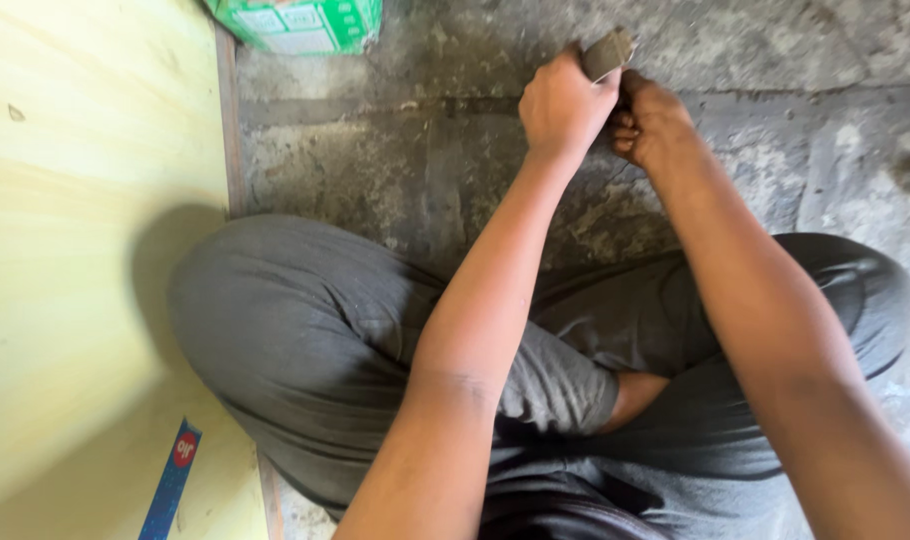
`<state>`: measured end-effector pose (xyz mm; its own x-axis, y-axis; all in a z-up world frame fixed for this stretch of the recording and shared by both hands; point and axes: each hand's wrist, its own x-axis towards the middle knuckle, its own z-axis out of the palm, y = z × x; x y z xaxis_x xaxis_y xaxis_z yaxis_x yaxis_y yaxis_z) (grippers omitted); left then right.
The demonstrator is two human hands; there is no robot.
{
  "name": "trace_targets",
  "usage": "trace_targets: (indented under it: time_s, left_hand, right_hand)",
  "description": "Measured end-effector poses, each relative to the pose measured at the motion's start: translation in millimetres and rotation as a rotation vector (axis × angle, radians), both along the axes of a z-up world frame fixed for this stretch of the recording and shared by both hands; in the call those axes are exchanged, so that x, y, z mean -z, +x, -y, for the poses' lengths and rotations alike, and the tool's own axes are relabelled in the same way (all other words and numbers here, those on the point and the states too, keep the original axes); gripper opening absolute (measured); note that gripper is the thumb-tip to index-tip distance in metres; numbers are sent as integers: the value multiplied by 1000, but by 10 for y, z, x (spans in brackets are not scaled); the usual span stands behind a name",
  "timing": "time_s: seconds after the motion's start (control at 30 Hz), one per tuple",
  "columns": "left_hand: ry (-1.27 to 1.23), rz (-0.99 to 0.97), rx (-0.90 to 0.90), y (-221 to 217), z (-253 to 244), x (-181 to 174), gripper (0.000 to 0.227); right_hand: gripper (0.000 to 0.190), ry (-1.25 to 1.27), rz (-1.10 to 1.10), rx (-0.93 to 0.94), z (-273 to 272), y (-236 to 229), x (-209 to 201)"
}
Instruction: The person assembles a metal brake shoe component by hand, attaching springs and pins to the curved metal frame while sitting on the floor.
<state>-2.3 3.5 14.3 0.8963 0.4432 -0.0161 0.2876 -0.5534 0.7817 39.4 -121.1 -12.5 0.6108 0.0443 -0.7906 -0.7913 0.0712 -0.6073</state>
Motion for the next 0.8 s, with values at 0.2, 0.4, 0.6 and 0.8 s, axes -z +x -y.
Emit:
trace_targets:
  time_s: [0.2, 0.4, 0.6, 0.8]
  left_hand:
    - [-20, -12, 5, -43, -13, -46, 39]
    - [-34, -11, 16, -36, 9, -74, 36]
    - [-44, 4, -21, 8, -38, -81, 36]
    - [-21, -12, -2, -8, -10, -109, 35]
  right_hand:
    - [45, -71, 16, -35, -54, -54, -47]
    - [46, -47, 12, -108, 22, 17, -10]
    - [45, -86, 14, -179, -5, 125, -22]
    - [48, -210, 45, -282, -26, 63, -154]
